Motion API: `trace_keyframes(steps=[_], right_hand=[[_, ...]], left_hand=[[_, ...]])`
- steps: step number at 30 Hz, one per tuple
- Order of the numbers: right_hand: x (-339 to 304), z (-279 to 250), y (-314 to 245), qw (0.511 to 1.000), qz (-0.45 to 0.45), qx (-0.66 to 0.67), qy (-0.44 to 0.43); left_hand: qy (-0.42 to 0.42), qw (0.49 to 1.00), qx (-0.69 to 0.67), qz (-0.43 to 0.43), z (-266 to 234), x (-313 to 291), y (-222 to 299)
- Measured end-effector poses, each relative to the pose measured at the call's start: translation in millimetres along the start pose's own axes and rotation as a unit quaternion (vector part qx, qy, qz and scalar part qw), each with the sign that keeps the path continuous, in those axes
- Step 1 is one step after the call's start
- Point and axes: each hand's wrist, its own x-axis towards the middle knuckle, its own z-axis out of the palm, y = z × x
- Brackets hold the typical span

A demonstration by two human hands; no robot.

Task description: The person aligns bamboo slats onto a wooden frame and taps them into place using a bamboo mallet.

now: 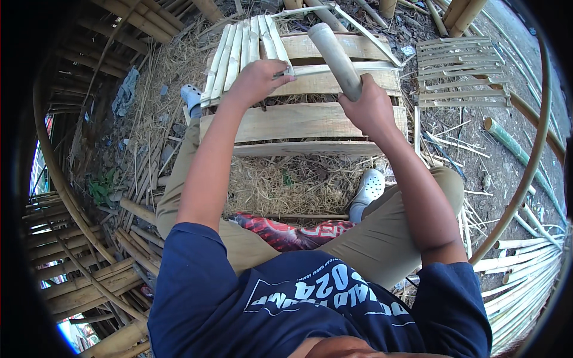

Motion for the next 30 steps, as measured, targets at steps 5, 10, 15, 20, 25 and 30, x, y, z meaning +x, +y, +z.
trace_keyframes(steps=[5, 10, 15, 20, 25, 30], right_hand=[[-0.5, -0.6, -5.5, 1.0, -0.002, 0.004, -0.014], [-0.3, -2.9, -6.1, 0.998, 0.029, 0.008, -0.054], [-1.5, -1.0, -9.4, 0.998, 0.023, -0.006, -0.063], [-2.6, 11.4, -1.3, 0.999, -0.013, -0.018, -0.031], [-2.5, 8.0, -4.6, 0.996, 0.019, -0.015, -0.082], [-11.9, 12.7, -2.6, 0.991, -0.01, 0.023, -0.13]], left_hand=[[0.071, 0.99, 0.099, 0.071, 45.1, -24.8, -22.2], [0.043, 0.999, 0.01, 0.02, 53.5, -33.5, -18.6], [0.057, 0.996, 0.012, 0.062, 38.0, -8.8, -36.3], [-0.072, 0.99, -0.06, -0.108, 31.8, 44.1, -54.9], [0.083, 0.985, 0.125, -0.089, 76.7, 46.6, -68.7], [0.027, 0.986, 0.123, -0.111, 81.3, 54.4, -78.1]])
